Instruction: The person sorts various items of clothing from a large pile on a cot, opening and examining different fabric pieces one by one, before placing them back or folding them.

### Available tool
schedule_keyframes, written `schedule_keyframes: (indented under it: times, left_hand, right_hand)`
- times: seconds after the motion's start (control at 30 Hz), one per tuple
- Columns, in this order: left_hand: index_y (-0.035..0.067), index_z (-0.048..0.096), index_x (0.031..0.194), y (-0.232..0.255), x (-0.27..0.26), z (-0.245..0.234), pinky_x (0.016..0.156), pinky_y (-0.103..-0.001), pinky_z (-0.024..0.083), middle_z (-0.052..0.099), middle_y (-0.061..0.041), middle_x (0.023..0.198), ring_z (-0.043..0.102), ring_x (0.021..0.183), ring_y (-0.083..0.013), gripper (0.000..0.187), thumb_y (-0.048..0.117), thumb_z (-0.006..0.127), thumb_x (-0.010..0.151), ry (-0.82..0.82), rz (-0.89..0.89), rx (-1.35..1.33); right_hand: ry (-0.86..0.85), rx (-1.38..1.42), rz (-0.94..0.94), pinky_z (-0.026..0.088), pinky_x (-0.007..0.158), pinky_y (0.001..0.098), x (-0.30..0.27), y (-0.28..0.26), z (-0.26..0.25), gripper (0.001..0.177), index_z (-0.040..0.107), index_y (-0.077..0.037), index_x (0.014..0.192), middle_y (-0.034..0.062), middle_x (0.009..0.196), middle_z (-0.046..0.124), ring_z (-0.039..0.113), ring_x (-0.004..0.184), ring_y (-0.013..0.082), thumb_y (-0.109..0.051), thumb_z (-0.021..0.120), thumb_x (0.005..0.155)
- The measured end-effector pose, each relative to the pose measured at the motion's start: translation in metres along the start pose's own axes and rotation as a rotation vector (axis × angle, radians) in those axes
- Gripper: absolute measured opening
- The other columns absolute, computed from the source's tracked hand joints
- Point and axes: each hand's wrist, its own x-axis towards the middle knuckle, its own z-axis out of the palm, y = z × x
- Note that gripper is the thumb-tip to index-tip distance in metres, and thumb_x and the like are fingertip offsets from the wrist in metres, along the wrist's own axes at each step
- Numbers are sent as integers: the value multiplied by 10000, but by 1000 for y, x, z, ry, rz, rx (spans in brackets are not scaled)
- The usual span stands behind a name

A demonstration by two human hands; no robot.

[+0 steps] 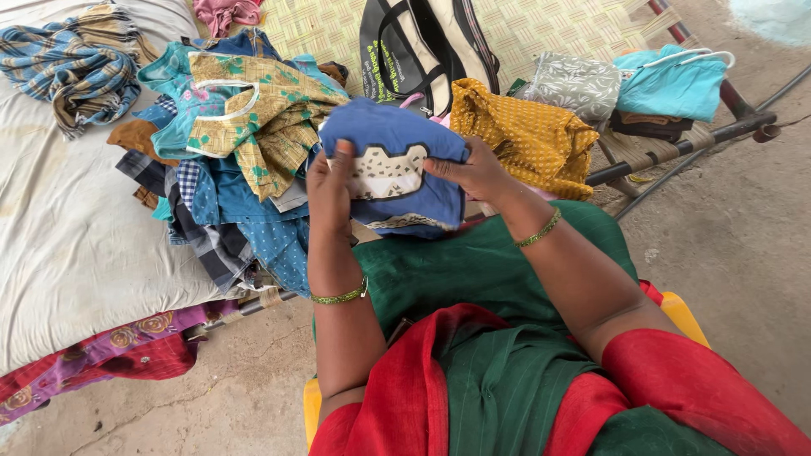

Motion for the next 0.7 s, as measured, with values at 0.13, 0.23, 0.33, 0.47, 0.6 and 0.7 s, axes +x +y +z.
schedule_keyframes:
  times: [0.13, 0.23, 0.33, 0.47, 0.6, 0.7]
  left_hand:
    - [1, 696, 1105, -4, 0, 6, 513, -206, 351, 568, -14, 813, 449, 616, -48, 209, 207, 669, 1130, 134, 35, -36]
    - [113, 475, 1104, 10, -4, 20, 686, -239, 523, 641, -32, 923, 614, 780, -75, 244, 25, 681, 1008, 86, 123, -266]
    - [84, 469, 1216, 18, -7, 31, 776, -229, 523, 584, -18, 1056, 606, 873, -72, 287, -28, 665, 1038, 83, 265, -200]
    - [77, 471, 1290, 24, -11, 34, 787, -242, 461, 574, -69, 1050, 576, 890, -99, 274, 16, 631, 1075, 147, 299, -201]
    - [108, 413, 1372, 23, -10, 38, 1061, -314, 441, 484, -97, 1312, 531, 1193, -151, 415, 57, 647, 1032, 278, 403, -80]
    - [106, 369, 1416, 7, -6, 44, 1185, -380, 365, 421, -147, 1464, 454, 1363, -210, 506, 144, 680, 1018, 319, 419, -108]
  right_hand:
    - [108, -553, -647, 362, 1224, 432, -5, -23, 6, 331, 762, -33, 1103, 136, 1512, 472, 406, 1458, 270, -290, 850, 915]
    - [-68, -237, -563, 366, 1271, 417, -13, -35, 11, 375, 715, -14, 1228, 124, 1562, 493, 445, 1505, 247, -281, 790, 975]
    - [-195, 176, -330, 456, 1189, 396, -17, -27, 17, 475, 643, -20, 1336, 118, 1513, 565, 559, 1386, 220, -260, 788, 953]
    - [-97, 271, -214, 541, 1087, 422, -11, 4, 20, 448, 636, 23, 1346, 152, 1306, 687, 658, 1207, 238, -119, 826, 966]
    - [42, 520, 7, 573, 1034, 421, 4, 10, 5, 438, 613, -20, 1323, 108, 1261, 708, 691, 1147, 221, -86, 761, 916]
    - [138, 672, -51, 577, 1040, 425, 9, 4, -8, 390, 629, -26, 1317, 102, 1259, 712, 695, 1151, 227, -60, 728, 941]
